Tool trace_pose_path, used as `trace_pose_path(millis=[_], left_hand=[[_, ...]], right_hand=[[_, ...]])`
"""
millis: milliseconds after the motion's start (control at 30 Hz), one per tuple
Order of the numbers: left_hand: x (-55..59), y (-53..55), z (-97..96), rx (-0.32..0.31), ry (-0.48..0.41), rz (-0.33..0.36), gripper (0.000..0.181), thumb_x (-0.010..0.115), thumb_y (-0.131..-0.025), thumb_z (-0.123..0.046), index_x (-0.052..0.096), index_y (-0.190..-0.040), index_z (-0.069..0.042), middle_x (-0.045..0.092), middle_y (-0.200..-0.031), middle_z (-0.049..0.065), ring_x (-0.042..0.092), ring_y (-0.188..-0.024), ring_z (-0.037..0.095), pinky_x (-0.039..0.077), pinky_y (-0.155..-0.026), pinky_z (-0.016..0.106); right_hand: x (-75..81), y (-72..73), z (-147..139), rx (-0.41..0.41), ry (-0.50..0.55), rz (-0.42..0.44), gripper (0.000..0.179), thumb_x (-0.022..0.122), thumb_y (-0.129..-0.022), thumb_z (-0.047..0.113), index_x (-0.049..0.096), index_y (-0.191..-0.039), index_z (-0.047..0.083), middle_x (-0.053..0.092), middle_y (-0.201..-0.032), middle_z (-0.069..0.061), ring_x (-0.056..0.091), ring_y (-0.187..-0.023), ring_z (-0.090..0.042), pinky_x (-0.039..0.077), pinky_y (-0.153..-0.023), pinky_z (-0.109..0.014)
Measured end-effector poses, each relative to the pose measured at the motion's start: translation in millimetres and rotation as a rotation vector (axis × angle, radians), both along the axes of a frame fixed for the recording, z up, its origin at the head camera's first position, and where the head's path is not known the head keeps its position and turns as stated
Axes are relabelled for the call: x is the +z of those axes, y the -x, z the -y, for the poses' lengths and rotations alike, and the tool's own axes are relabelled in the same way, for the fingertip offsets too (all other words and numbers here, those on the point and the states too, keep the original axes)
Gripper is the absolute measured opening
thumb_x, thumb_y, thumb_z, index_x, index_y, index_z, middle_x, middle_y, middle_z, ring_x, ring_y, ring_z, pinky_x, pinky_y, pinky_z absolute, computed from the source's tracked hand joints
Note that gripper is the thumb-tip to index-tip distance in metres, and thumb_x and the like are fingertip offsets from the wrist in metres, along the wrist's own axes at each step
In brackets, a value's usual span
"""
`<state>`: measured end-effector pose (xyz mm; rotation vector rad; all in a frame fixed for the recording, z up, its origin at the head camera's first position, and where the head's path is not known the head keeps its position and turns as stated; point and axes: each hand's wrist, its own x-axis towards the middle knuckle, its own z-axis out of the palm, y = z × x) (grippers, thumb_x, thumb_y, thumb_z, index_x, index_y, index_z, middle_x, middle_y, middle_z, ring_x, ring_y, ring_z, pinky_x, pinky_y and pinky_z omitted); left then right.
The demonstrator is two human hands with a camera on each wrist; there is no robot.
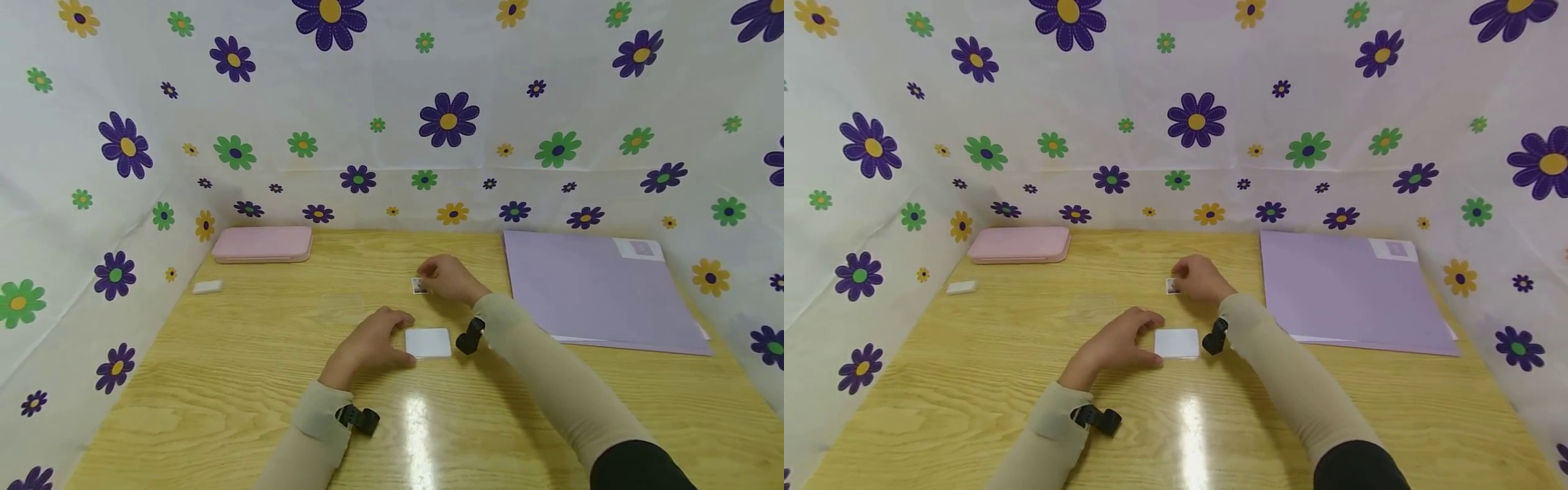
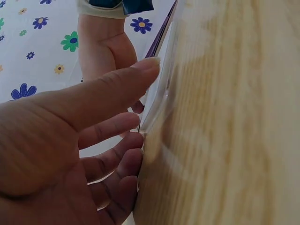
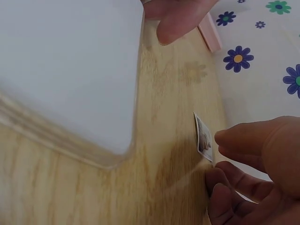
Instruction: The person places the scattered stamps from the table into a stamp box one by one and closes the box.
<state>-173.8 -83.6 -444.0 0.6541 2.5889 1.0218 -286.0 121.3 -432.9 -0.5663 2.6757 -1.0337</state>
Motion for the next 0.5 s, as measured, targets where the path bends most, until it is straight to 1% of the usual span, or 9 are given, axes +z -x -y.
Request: trace_pose_path(millis=[133,267,400,500], left_hand=[[-1.5,0.3,-3.3,0.006,0.041,-0.02,0.066,0.088,-0.076,-0.028,0.059,-0.132,-0.009,0.053,-0.123,0.008,0.053,-0.111,0.024,0.044,-0.098,0.041],[0.1,0.7,-4.3,0.013,0.062,-0.045,0.063,0.089,-0.075,-0.025,0.061,-0.129,-0.009,0.053,-0.123,0.009,0.054,-0.11,0.025,0.044,-0.097,0.041],[1.5,0.6,-4.7,-0.003,0.074,-0.046,0.06,0.089,-0.075,-0.023,0.062,-0.126,-0.009,0.054,-0.12,0.009,0.054,-0.107,0.026,0.045,-0.095,0.041],[1.7,0.4,-4.9,-0.009,0.078,-0.037,0.059,0.088,-0.076,-0.022,0.062,-0.126,-0.009,0.054,-0.119,0.009,0.054,-0.106,0.025,0.045,-0.095,0.042]], right_hand=[[-1.6,2.3,-0.2,-0.02,-0.042,0.011,0.024,0.068,-0.092,0.009,0.069,-0.114,0.0,0.063,-0.111,-0.012,0.056,-0.101,-0.027,0.046,-0.092,-0.041],[-3.7,5.3,1.9,-0.014,-0.054,-0.01,0.023,0.071,-0.091,0.01,0.069,-0.112,0.0,0.063,-0.11,-0.012,0.055,-0.101,-0.026,0.045,-0.092,-0.041],[-5.0,5.5,3.5,0.0,-0.062,-0.031,0.021,0.072,-0.09,0.01,0.07,-0.109,0.001,0.063,-0.107,-0.012,0.054,-0.098,-0.026,0.045,-0.09,-0.041],[-6.8,5.0,4.4,-0.01,-0.06,-0.021,0.019,0.073,-0.09,0.01,0.07,-0.107,0.002,0.063,-0.106,-0.011,0.054,-0.097,-0.025,0.045,-0.09,-0.04]])
